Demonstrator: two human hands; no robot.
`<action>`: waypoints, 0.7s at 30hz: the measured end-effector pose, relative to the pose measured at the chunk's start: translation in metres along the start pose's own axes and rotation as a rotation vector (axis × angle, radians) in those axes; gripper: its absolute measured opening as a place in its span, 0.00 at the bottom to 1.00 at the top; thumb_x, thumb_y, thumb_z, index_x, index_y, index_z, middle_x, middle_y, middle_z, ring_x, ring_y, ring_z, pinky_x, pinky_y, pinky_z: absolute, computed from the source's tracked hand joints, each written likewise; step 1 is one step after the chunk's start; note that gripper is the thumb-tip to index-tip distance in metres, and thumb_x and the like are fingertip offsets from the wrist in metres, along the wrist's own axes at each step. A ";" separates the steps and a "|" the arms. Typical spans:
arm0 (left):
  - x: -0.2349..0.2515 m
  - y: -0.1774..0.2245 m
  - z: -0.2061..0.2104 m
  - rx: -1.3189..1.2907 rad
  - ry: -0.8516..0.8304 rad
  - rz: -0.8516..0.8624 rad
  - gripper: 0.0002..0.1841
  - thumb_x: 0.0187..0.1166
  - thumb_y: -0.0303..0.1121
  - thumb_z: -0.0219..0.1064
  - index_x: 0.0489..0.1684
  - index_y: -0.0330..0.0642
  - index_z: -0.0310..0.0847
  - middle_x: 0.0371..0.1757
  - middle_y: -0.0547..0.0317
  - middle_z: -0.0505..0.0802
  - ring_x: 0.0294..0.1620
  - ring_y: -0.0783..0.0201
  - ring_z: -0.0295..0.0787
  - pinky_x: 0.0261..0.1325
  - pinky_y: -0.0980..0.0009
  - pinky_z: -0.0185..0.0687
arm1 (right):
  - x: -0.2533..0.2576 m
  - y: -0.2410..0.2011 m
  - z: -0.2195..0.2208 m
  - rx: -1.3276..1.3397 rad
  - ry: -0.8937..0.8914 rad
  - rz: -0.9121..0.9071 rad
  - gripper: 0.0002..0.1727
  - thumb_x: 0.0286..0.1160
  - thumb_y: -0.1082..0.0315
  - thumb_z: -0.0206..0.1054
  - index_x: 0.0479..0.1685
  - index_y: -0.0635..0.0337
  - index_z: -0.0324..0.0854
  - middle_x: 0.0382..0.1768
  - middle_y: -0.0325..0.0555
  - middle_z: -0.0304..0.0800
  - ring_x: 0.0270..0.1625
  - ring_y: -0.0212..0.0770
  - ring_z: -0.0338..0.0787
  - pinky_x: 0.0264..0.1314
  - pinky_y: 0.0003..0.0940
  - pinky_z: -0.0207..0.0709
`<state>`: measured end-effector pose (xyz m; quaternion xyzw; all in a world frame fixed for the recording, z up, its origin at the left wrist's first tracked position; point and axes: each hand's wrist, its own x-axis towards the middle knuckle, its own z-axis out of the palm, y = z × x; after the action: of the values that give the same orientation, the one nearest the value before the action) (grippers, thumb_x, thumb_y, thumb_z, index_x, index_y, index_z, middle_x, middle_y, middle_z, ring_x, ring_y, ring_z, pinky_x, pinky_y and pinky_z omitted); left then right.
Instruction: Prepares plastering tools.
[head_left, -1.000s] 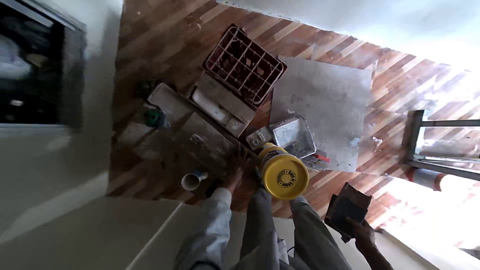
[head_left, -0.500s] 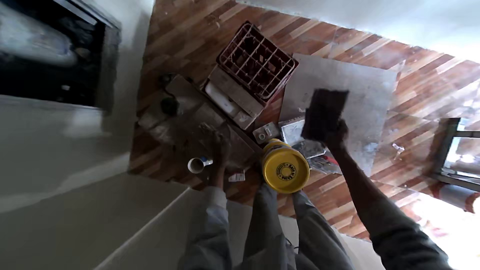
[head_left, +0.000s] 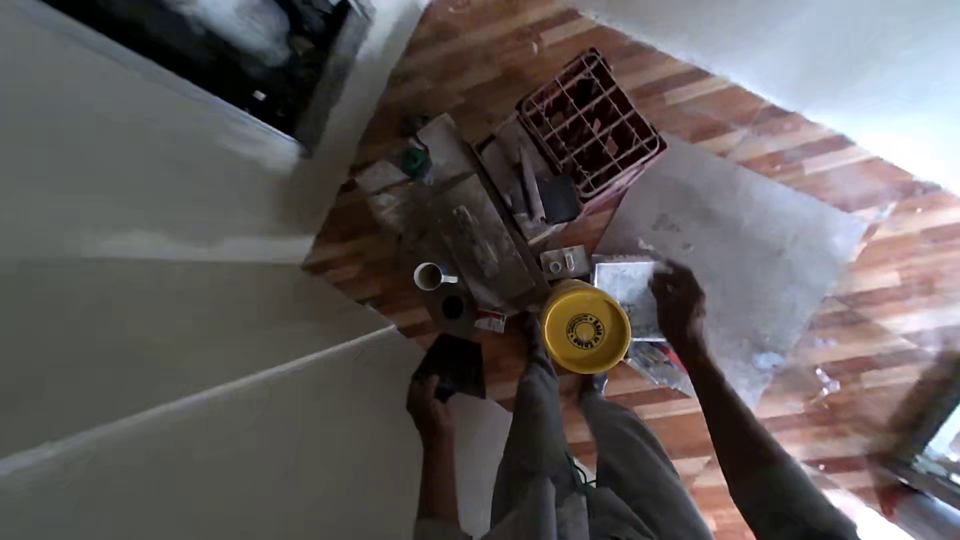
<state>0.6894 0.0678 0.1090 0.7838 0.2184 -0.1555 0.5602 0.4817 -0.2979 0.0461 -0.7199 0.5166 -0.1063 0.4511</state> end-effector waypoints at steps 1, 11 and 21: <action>-0.015 -0.003 0.001 -0.017 -0.008 -0.018 0.15 0.79 0.22 0.58 0.61 0.28 0.77 0.41 0.52 0.88 0.35 0.66 0.87 0.39 0.67 0.89 | -0.030 0.010 -0.006 -0.048 -0.035 0.012 0.25 0.86 0.62 0.62 0.77 0.66 0.74 0.58 0.57 0.91 0.58 0.47 0.92 0.66 0.47 0.85; -0.155 -0.015 0.093 -0.173 -0.498 -0.159 0.18 0.79 0.23 0.60 0.67 0.30 0.74 0.53 0.43 0.89 0.49 0.54 0.90 0.50 0.54 0.89 | -0.203 0.025 -0.075 -0.022 -0.203 0.059 0.14 0.86 0.63 0.63 0.54 0.62 0.87 0.35 0.49 0.91 0.34 0.42 0.89 0.44 0.47 0.85; -0.247 -0.012 0.127 -0.075 -0.824 -0.065 0.26 0.71 0.17 0.70 0.71 0.31 0.73 0.58 0.41 0.89 0.54 0.53 0.90 0.56 0.56 0.90 | -0.253 0.023 -0.118 0.560 0.070 0.044 0.29 0.83 0.60 0.63 0.80 0.64 0.70 0.61 0.49 0.91 0.52 0.40 0.94 0.52 0.39 0.91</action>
<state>0.4715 -0.0904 0.1791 0.6278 0.0060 -0.4657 0.6236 0.2813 -0.1508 0.1749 -0.5516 0.4977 -0.2600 0.6167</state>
